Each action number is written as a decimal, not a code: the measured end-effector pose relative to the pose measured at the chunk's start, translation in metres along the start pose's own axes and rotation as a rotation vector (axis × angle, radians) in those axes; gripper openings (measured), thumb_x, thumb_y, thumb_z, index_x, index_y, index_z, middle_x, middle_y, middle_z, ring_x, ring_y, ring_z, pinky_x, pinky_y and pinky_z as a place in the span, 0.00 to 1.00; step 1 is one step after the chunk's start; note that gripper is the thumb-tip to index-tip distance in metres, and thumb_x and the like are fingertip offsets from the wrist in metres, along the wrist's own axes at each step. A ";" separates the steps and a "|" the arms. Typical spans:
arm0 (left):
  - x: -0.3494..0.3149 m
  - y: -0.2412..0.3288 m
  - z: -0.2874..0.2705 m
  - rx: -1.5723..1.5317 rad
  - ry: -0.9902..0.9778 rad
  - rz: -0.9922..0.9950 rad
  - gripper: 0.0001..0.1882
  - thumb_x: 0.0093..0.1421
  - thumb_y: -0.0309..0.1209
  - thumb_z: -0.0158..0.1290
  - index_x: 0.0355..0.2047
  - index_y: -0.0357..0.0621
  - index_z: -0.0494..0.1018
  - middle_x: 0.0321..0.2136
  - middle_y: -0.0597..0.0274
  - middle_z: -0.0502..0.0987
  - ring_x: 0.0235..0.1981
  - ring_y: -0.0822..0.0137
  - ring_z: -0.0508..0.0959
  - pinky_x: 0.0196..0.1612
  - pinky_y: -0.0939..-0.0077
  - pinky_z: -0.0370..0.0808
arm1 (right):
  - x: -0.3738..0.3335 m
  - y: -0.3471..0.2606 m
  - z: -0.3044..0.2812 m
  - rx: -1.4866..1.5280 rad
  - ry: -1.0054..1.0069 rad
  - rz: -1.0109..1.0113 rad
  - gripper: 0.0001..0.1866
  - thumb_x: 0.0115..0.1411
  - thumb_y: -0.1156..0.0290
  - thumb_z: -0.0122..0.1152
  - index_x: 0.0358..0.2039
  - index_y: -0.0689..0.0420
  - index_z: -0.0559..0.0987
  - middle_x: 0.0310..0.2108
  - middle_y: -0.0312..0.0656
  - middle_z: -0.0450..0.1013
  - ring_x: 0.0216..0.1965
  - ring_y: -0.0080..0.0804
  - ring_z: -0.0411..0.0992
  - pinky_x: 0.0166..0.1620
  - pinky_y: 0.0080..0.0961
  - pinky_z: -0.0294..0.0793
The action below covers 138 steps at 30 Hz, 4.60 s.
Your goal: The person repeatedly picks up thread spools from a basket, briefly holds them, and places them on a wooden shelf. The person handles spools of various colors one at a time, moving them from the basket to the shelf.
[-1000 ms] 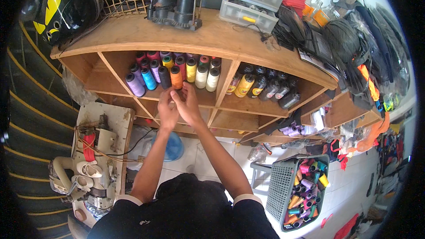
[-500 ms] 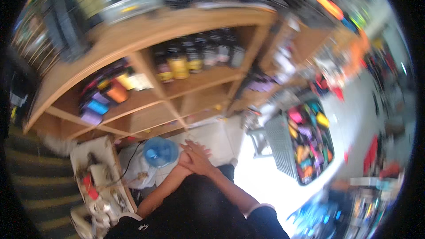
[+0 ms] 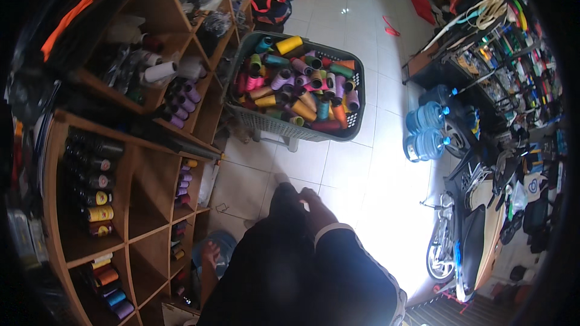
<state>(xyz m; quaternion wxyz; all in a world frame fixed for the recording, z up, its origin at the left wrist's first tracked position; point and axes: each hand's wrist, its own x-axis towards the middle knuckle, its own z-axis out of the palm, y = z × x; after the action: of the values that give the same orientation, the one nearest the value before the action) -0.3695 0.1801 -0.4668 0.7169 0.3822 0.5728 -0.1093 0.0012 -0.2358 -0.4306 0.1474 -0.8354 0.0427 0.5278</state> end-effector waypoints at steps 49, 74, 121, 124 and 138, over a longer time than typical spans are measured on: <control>-0.101 0.029 0.211 0.174 0.247 -0.047 0.19 0.62 0.45 0.50 0.47 0.48 0.70 0.40 0.63 0.75 0.40 0.65 0.76 0.44 0.63 0.71 | 0.074 -0.173 -0.210 1.200 0.614 -0.431 0.17 0.56 0.76 0.55 0.47 0.62 0.70 0.36 0.43 0.73 0.32 0.29 0.76 0.37 0.25 0.77; -0.113 -0.071 0.186 0.296 0.289 -0.229 0.18 0.65 0.43 0.45 0.49 0.47 0.70 0.41 0.59 0.77 0.41 0.62 0.77 0.44 0.62 0.72 | 0.110 -0.331 -0.263 -0.269 0.335 -0.897 0.17 0.53 0.65 0.53 0.41 0.57 0.79 0.44 0.57 0.72 0.47 0.53 0.71 0.50 0.48 0.67; -0.077 0.043 0.212 0.365 0.260 -0.163 0.20 0.66 0.44 0.44 0.50 0.44 0.69 0.41 0.58 0.77 0.41 0.61 0.77 0.45 0.63 0.73 | 0.101 -0.043 -0.457 -0.122 1.172 -0.243 0.34 0.43 0.72 0.64 0.54 0.48 0.68 0.54 0.49 0.62 0.54 0.63 0.58 0.53 0.59 0.60; -0.084 0.055 0.216 0.404 0.257 -0.093 0.22 0.65 0.46 0.45 0.51 0.44 0.69 0.43 0.56 0.76 0.41 0.62 0.78 0.44 0.63 0.74 | 0.113 -0.035 -0.467 -0.243 1.021 -0.255 0.32 0.45 0.71 0.64 0.54 0.48 0.68 0.54 0.46 0.65 0.56 0.62 0.58 0.53 0.62 0.58; -0.194 0.305 0.457 0.538 -0.072 1.004 0.13 0.64 0.30 0.51 0.47 0.37 0.70 0.42 0.58 0.75 0.44 0.67 0.75 0.49 0.74 0.71 | -0.165 -0.142 -0.413 1.366 0.415 -1.144 0.27 0.55 0.75 0.66 0.54 0.61 0.69 0.49 0.40 0.71 0.49 0.29 0.71 0.52 0.28 0.70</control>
<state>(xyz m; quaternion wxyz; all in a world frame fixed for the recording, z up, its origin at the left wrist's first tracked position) 0.0873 0.0267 -0.1388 0.5773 0.7728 0.2481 0.0898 0.3202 -0.2346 -0.0890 0.8380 -0.5385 -0.0490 0.0737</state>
